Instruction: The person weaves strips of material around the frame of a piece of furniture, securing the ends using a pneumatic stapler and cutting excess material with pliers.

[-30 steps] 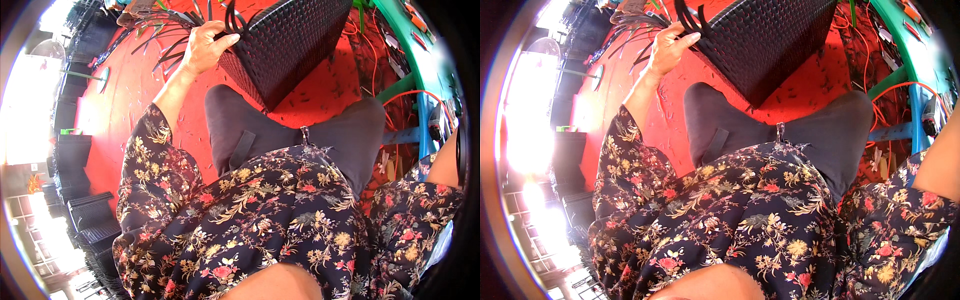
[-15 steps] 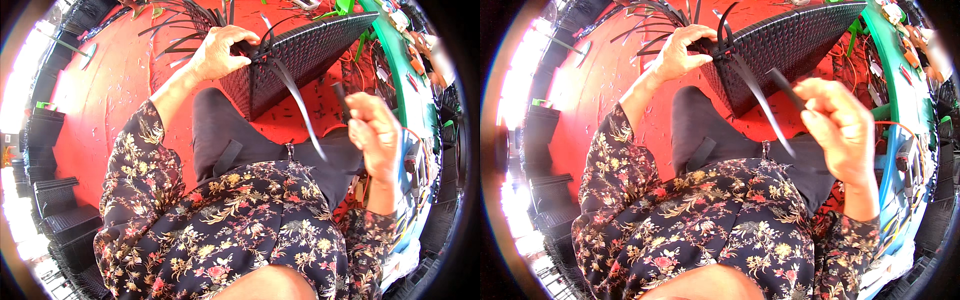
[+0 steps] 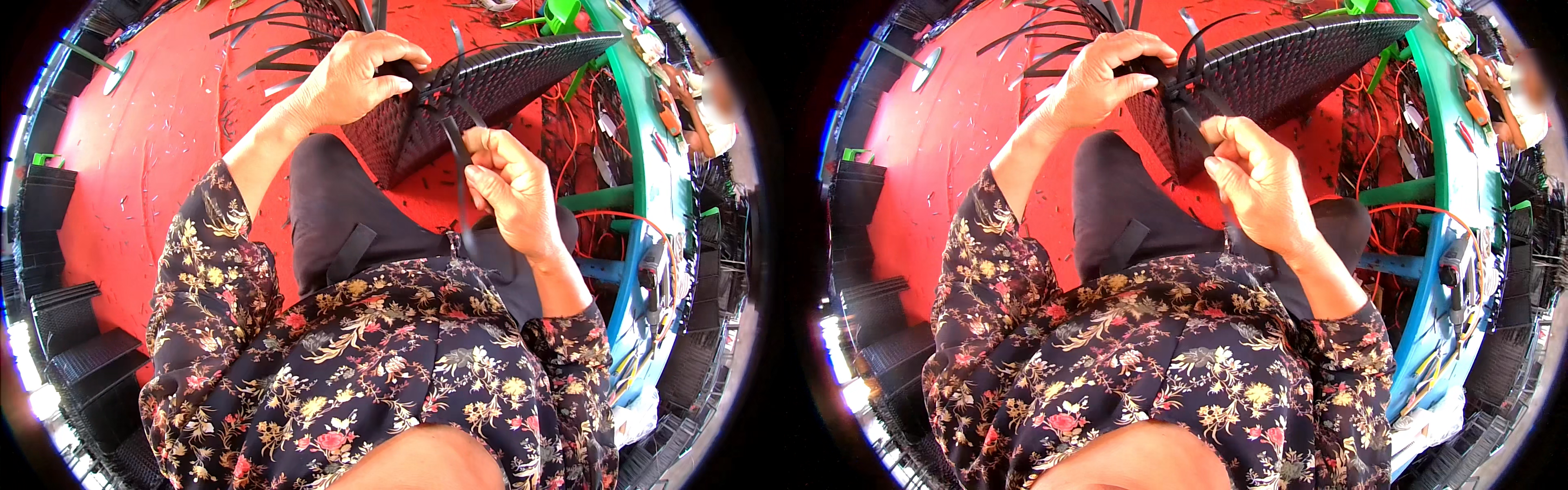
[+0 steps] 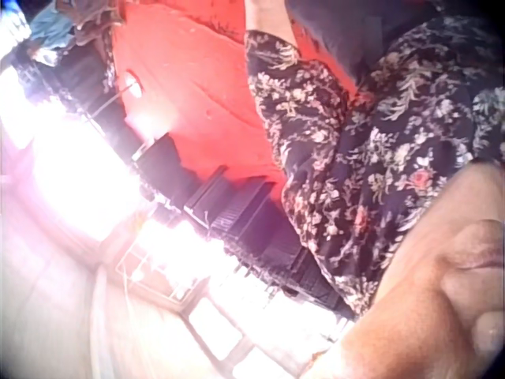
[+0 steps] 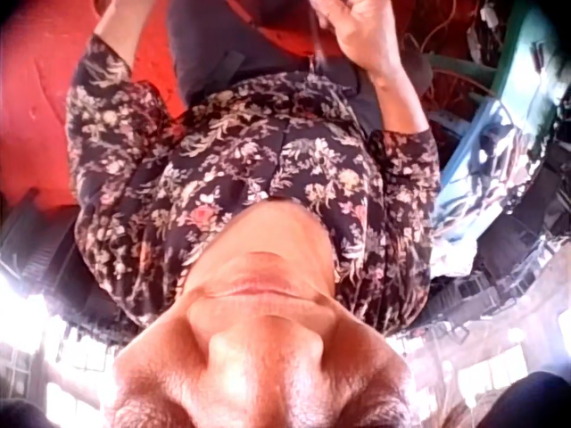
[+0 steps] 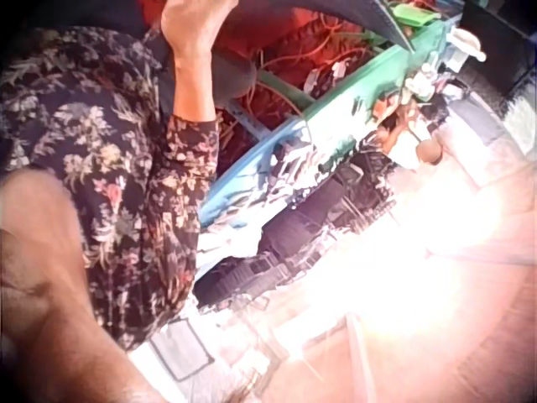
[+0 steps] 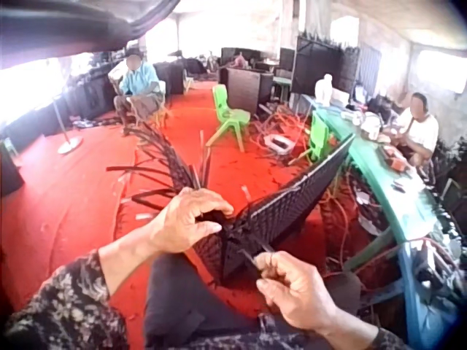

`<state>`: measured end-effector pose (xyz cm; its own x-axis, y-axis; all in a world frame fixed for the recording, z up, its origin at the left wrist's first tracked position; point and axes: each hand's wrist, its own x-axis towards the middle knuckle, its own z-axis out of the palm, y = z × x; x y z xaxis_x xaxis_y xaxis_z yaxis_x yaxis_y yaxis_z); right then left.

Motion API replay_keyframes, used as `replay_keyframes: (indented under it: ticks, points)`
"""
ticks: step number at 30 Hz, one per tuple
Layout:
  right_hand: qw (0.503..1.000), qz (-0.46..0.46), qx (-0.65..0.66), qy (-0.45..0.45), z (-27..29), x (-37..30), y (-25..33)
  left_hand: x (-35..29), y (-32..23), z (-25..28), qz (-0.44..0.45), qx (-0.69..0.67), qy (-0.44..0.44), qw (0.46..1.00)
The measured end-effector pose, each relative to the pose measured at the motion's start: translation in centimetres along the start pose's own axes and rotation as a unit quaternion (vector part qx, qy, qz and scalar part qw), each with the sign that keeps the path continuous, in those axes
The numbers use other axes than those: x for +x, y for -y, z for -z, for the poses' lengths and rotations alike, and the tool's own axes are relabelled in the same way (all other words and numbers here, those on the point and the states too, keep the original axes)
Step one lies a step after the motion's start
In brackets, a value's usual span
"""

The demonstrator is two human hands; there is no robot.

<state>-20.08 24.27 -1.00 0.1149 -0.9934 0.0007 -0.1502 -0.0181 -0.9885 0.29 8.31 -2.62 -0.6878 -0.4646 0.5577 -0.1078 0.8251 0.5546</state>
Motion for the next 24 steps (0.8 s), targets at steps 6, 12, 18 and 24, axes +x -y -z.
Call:
replay_keyframes:
  ticks: [6,12,18,24]
  points:
    - [1.0,-0.011,0.024,-0.01,-1.1,0.3,-0.2,0.1,0.1,-0.2,-0.004,-0.003,0.002,1.0]
    - [0.997,-0.032,0.057,-0.037,-1.2,1.5,-1.5,-0.1,0.1,-0.3,0.026,-0.024,0.003,0.999]
    - [0.993,-0.02,0.063,-0.093,-1.7,2.7,-1.1,-0.1,0.0,-0.3,0.034,-0.019,0.004,0.999]
    - [0.994,0.025,0.008,-0.106,-2.2,3.2,-1.1,-0.1,-0.3,-0.4,0.036,-0.027,0.003,0.999]
